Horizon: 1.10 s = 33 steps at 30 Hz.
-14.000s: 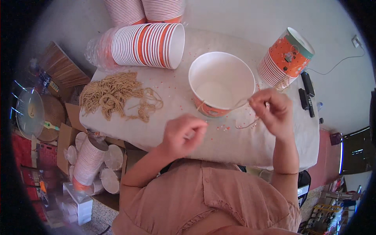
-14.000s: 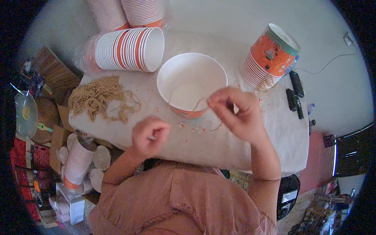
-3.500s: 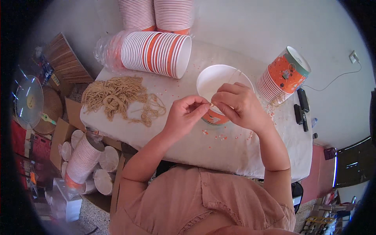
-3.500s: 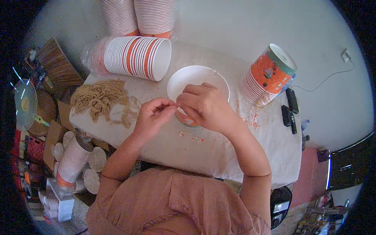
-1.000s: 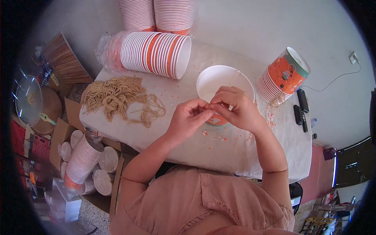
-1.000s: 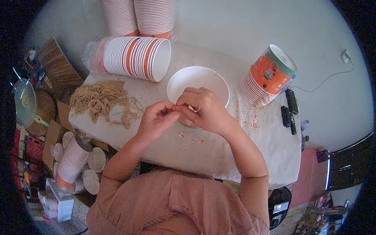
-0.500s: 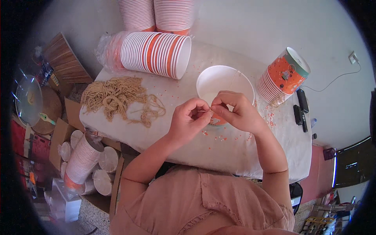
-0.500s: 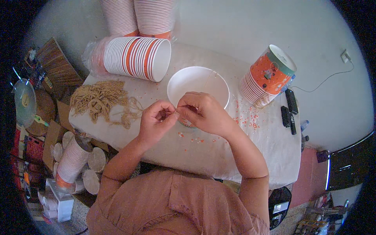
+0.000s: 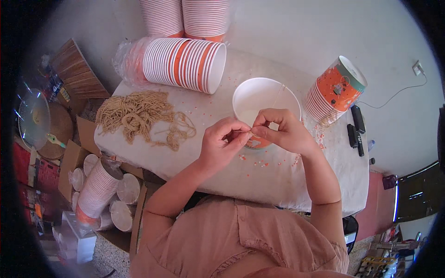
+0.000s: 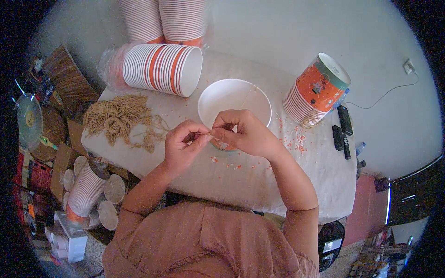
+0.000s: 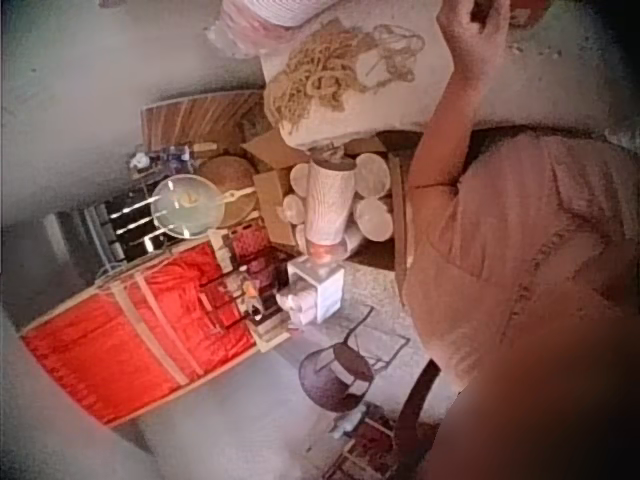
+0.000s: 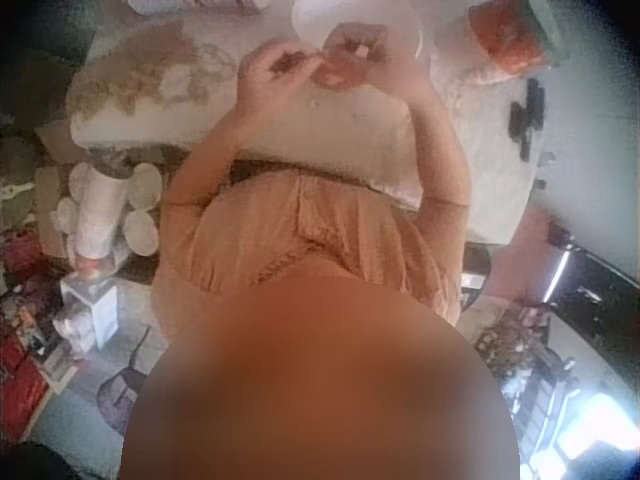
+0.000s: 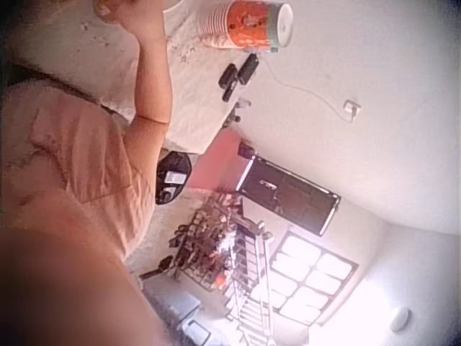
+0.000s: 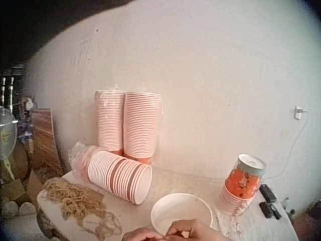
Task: Attaching a string handle to a paper bucket by threading and knotting.
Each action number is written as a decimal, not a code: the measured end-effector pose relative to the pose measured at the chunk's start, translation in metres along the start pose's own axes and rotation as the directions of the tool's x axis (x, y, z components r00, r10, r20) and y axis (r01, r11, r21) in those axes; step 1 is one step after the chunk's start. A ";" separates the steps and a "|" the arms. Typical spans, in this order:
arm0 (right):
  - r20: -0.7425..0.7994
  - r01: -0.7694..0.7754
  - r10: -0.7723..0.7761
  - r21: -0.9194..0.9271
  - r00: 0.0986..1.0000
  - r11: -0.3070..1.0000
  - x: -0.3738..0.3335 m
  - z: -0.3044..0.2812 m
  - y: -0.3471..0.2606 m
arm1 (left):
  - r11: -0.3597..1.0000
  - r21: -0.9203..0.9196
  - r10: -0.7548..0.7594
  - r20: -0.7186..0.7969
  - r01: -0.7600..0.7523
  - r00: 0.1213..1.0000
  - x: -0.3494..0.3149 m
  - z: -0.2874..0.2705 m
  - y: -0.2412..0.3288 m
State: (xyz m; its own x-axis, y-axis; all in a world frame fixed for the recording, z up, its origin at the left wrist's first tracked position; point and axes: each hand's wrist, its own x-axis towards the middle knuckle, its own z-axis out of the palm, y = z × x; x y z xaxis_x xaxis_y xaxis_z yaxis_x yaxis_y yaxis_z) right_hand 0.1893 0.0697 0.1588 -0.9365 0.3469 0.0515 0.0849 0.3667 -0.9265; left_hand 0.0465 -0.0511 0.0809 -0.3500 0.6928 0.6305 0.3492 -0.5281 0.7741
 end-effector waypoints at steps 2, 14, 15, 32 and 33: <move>0.024 -0.010 0.010 0.005 1.000 1.000 0.001 -0.003 0.001 | 1.000 0.000 0.001 0.011 -0.001 1.000 -0.001 -0.001 -0.004; -0.057 0.182 -0.190 -0.122 0.980 0.976 -0.001 0.004 0.009 | 0.898 -0.257 -0.324 0.160 0.356 0.933 -0.002 -0.001 0.002; -0.076 0.235 -0.251 -0.172 0.965 0.957 -0.001 0.005 0.009 | 0.881 -0.285 -0.340 0.170 0.377 0.925 -0.002 -0.001 0.002; -0.106 0.363 -0.401 -0.264 0.910 0.894 -0.013 0.016 -0.004 | 0.628 -0.516 -0.503 0.302 0.582 0.810 0.001 -0.005 0.009; -0.097 0.387 -0.427 -0.281 0.899 0.878 -0.014 0.018 -0.004 | 0.587 -0.549 -0.514 0.315 0.595 0.798 0.001 -0.005 0.009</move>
State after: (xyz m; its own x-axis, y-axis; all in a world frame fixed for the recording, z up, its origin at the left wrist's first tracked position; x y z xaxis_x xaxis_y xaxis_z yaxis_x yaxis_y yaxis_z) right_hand 0.1959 0.0478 0.1553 -0.8452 0.2389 0.4781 -0.1924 0.6986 -0.6892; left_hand 0.0445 -0.0577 0.0891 -0.1853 0.9788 0.0871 -0.4808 -0.1676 0.8607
